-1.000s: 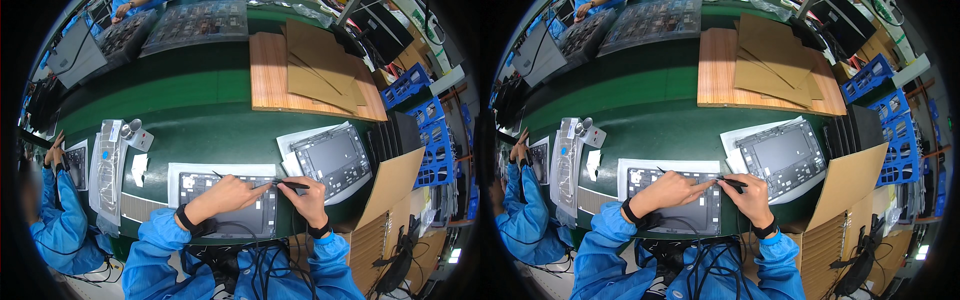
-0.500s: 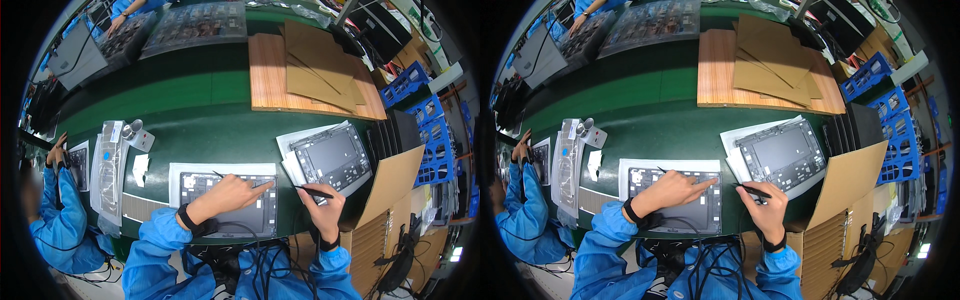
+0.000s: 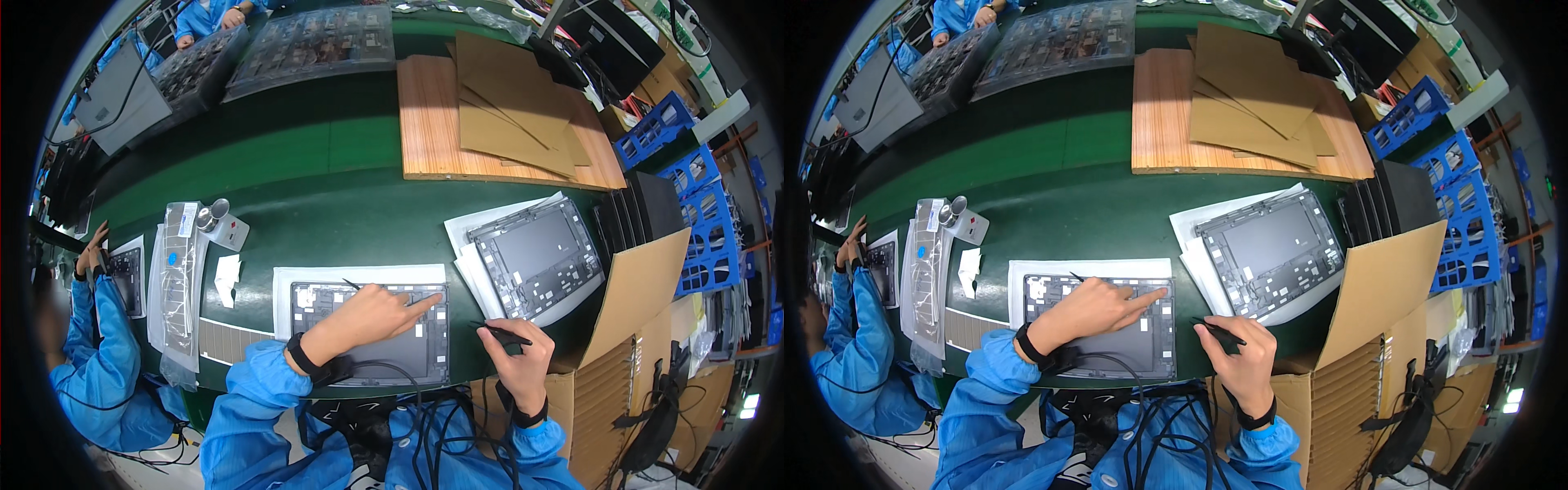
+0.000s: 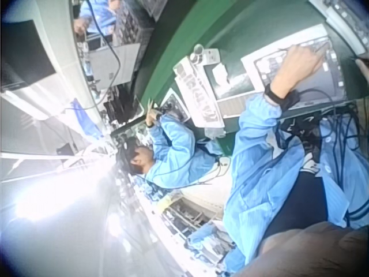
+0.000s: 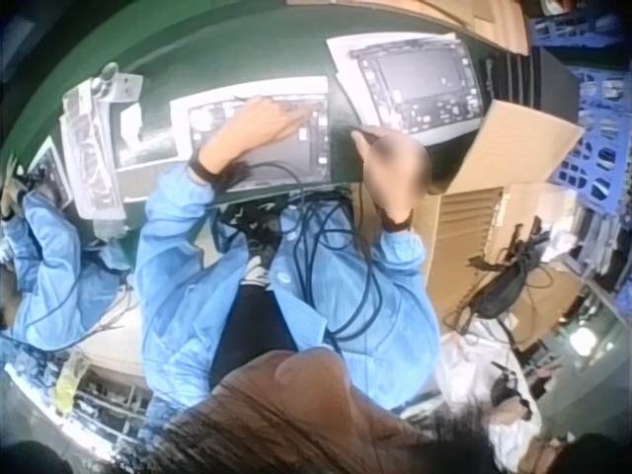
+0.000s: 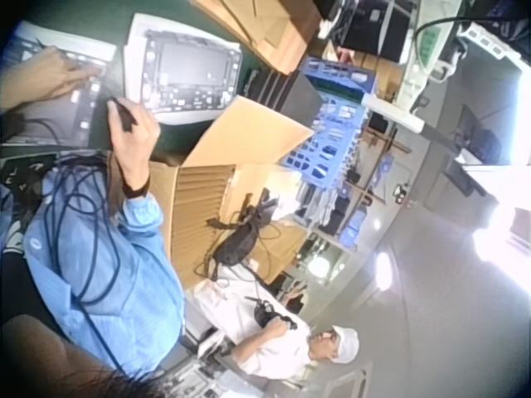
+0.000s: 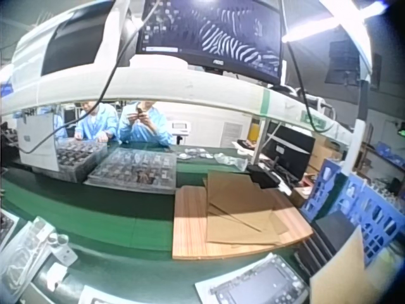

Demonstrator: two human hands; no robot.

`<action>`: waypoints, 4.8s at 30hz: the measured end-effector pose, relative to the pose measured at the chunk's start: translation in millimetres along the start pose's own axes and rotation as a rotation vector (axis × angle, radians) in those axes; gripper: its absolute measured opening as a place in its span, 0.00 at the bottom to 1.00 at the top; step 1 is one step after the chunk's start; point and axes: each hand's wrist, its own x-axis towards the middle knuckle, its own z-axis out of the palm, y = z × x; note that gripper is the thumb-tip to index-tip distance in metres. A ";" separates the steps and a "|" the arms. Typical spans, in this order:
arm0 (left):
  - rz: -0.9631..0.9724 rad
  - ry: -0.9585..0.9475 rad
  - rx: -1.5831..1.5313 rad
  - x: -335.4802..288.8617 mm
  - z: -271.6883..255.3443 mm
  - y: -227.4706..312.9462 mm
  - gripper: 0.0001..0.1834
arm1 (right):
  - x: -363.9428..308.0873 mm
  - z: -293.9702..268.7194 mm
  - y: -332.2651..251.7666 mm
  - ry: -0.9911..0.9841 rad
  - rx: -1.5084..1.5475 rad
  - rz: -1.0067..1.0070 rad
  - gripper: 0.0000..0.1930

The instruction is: The recorder is assembling tablet components on a factory assembly line and packing them into boxes.

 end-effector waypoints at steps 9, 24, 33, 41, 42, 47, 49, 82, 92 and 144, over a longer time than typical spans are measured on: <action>0.000 -0.009 0.016 0.3 -1.9 0.1 0.31 | -3.4 0.5 1.6 0.068 0.021 -0.021 0.09; 0.018 -0.026 -0.030 4.0 0.4 -7.1 0.28 | -7.9 -8.6 -8.5 0.108 0.033 0.013 0.08; -0.328 0.060 -0.040 -53.8 -91.1 31.4 0.23 | -10.2 -26.0 -10.7 -0.137 -0.079 0.039 0.12; -0.867 0.142 0.080 -161.0 -65.0 58.7 0.21 | 17.5 29.3 -15.5 -0.175 -0.105 -0.143 0.15; -0.907 0.180 0.080 -171.5 -59.4 64.0 0.21 | 17.3 26.2 -22.4 -0.071 -0.052 -0.068 0.11; -0.976 0.215 -0.010 -190.2 -45.0 82.7 0.22 | 5.4 19.7 -15.7 -0.003 -0.001 0.098 0.08; -0.864 0.269 -0.006 -181.2 -37.5 82.0 0.22 | 5.2 36.0 -4.3 0.077 0.194 0.254 0.08; -0.307 0.027 0.070 -77.3 7.8 60.3 0.33 | 24.2 59.4 2.9 -0.024 -0.137 0.005 0.09; -0.313 0.028 0.082 -77.5 7.1 61.9 0.33 | 22.3 59.0 4.1 -0.017 -0.170 0.010 0.05; -0.796 0.410 0.144 -205.4 10.2 129.4 0.09 | -55.8 109.7 -115.0 -0.206 0.367 -0.009 0.07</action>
